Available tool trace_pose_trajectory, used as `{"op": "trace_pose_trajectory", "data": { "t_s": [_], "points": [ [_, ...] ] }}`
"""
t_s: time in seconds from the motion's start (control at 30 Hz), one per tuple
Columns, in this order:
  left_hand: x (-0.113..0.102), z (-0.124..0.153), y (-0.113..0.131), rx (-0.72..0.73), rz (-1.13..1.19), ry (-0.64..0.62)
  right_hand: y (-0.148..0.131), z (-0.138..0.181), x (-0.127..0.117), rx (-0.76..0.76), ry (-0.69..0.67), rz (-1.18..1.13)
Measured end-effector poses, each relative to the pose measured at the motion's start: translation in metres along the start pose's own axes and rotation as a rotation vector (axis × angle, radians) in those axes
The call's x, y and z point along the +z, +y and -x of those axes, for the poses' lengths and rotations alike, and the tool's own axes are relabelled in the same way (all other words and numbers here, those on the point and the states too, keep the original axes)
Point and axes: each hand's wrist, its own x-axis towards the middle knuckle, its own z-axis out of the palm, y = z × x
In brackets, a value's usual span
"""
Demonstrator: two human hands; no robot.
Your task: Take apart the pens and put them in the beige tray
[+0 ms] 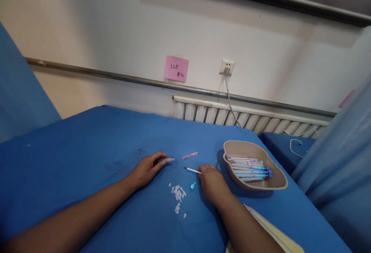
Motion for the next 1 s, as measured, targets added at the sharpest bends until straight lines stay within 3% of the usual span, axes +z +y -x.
{"op": "trace_pose_trajectory", "data": {
  "t_s": [0.3, 1.0],
  "points": [
    [0.003, 0.004, 0.012, 0.036, 0.164, -0.110, 0.005, -0.004, 0.004, -0.050, 0.218, -0.363],
    [0.008, 0.012, 0.021, 0.107, 0.172, -0.166, -0.003, 0.001, 0.000, -0.131, 0.159, -0.388]
  ]
}}
